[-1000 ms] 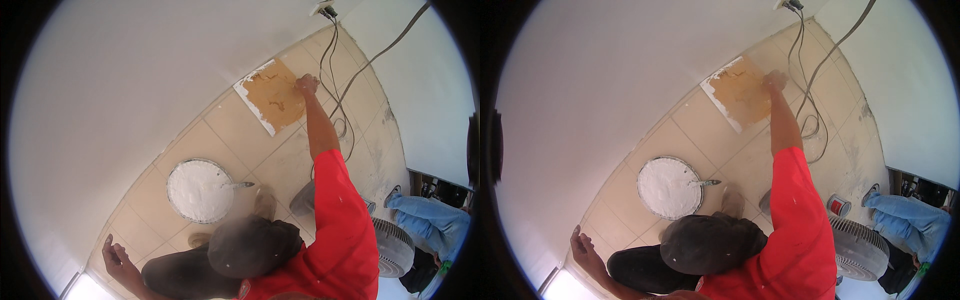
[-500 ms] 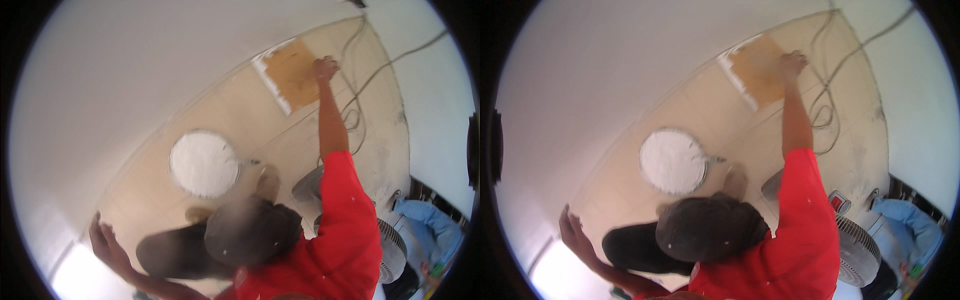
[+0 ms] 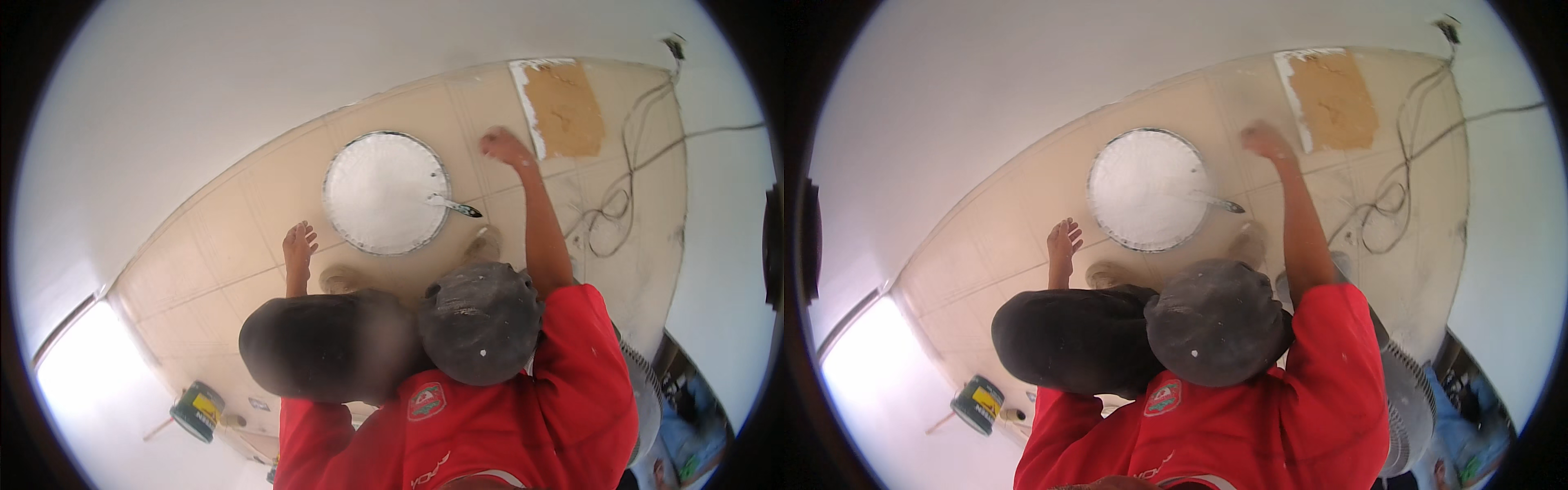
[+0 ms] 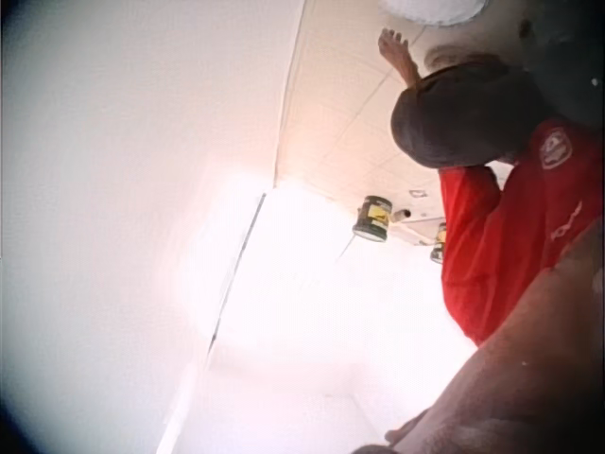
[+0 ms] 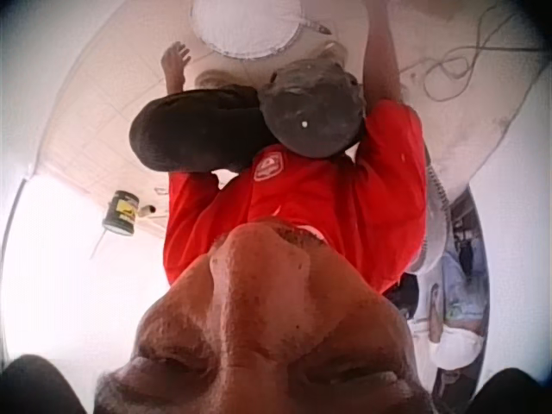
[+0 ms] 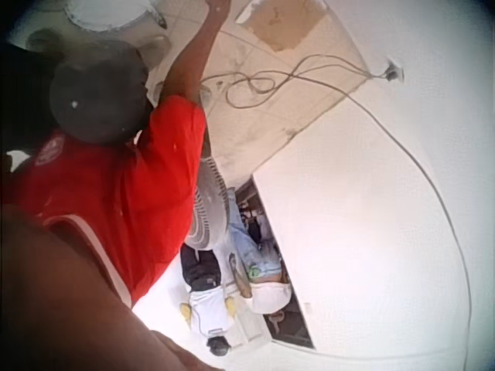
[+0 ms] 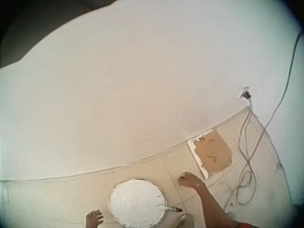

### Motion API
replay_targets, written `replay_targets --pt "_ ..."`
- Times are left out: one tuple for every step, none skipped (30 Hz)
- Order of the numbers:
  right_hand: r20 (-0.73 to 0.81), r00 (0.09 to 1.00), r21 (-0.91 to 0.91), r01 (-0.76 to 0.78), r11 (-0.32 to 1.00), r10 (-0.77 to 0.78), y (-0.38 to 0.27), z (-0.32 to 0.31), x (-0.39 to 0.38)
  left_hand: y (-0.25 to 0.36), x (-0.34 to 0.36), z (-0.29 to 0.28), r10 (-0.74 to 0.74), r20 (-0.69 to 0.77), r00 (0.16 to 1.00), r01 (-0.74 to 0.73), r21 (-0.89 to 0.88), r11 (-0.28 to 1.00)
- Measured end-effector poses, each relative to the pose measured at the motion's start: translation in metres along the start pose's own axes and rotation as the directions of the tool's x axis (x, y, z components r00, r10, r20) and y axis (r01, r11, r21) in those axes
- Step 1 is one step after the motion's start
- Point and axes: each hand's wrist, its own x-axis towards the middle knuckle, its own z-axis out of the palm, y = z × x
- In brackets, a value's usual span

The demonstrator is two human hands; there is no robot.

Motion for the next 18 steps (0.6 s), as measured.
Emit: replay_targets --pt "0.277 0.957 0.065 -0.109 0.992 0.087 -0.030 0.005 -0.013 -0.011 0.002 0.004 -0.029 0.019 0.999 0.030 -0.046 0.999" --pt "0.336 0.937 0.014 -0.110 0.994 0.099 -0.053 0.010 -0.031 -0.018 0.005 0.010 -0.038 0.041 0.998 0.041 -0.067 0.997" --pt "0.388 0.914 -0.032 -0.112 0.993 0.116 -0.071 0.014 -0.046 -0.021 0.008 0.015 -0.042 0.066 0.997 0.048 -0.086 0.995" --pt "0.483 0.865 -0.039 -0.136 0.990 0.138 -0.074 0.019 -0.055 -0.022 0.013 0.023 -0.041 0.105 0.994 0.051 -0.099 0.994" --pt "0.563 0.809 -0.045 -0.173 0.984 0.167 -0.067 0.028 -0.065 -0.023 0.018 0.034 -0.055 0.107 0.993 0.066 -0.109 0.992" --pt "0.398 0.914 -0.006 -0.086 0.996 0.081 -0.051 0.053 -0.080 -0.023 0.022 0.043 -0.065 0.119 0.991 0.079 -0.120 0.990" --pt "0.223 0.975 0.002 0.018 1.000 -0.018 -0.041 0.074 -0.093 -0.025 0.025 0.049 -0.078 0.120 0.990 0.094 -0.135 0.986" --pt "0.277 0.959 0.052 -0.069 0.996 0.052 -0.060 0.075 -0.095 -0.032 0.029 0.042 -0.078 0.128 0.989 0.098 -0.163 0.982" --pt "0.330 0.937 0.099 -0.156 0.983 0.115 -0.085 0.069 -0.097 -0.036 0.032 0.034 -0.074 0.137 0.988 0.100 -0.191 0.976" --pt "0.381 0.908 0.146 -0.245 0.958 0.173 -0.098 0.063 -0.102 -0.031 0.033 0.029 -0.070 0.150 0.986 0.102 -0.217 0.971" --pt "0.378 0.919 0.139 -0.176 0.975 0.112 -0.101 0.058 -0.106 -0.028 0.035 0.028 -0.069 0.159 0.985 0.104 -0.220 0.970" --pt "0.376 0.925 0.127 -0.104 0.986 0.049 -0.102 0.054 -0.111 -0.026 0.031 0.029 -0.069 0.167 0.984 0.106 -0.225 0.968" --pt "0.358 0.933 0.105 -0.082 0.991 0.039 -0.103 0.049 -0.115 -0.024 0.027 0.028 -0.070 0.171 0.983 0.109 -0.233 0.966" --pt "0.341 0.940 0.084 -0.066 0.994 0.034 -0.108 0.043 -0.123 -0.024 0.028 0.031 -0.062 0.204 0.977 0.108 -0.220 0.969" --pt "0.303 0.949 0.057 -0.105 0.993 0.083 -0.113 0.035 -0.131 -0.026 0.029 0.033 -0.053 0.226 0.973 0.102 -0.212 0.972" --pt "0.204 0.975 0.022 -0.098 0.995 0.091 -0.115 0.029 -0.138 -0.027 0.029 0.036 -0.038 0.251 0.967 0.093 -0.213 0.972" --pt "0.112 0.989 -0.010 -0.095 0.995 0.096 -0.113 0.024 -0.139 -0.023 0.027 0.038 -0.030 0.269 0.963 0.090 -0.211 0.973" --pt "-0.034 0.998 -0.051 -0.055 0.997 0.053 -0.108 0.024 -0.139 -0.019 0.026 0.039 -0.003 0.311 0.950 0.072 -0.210 0.975"
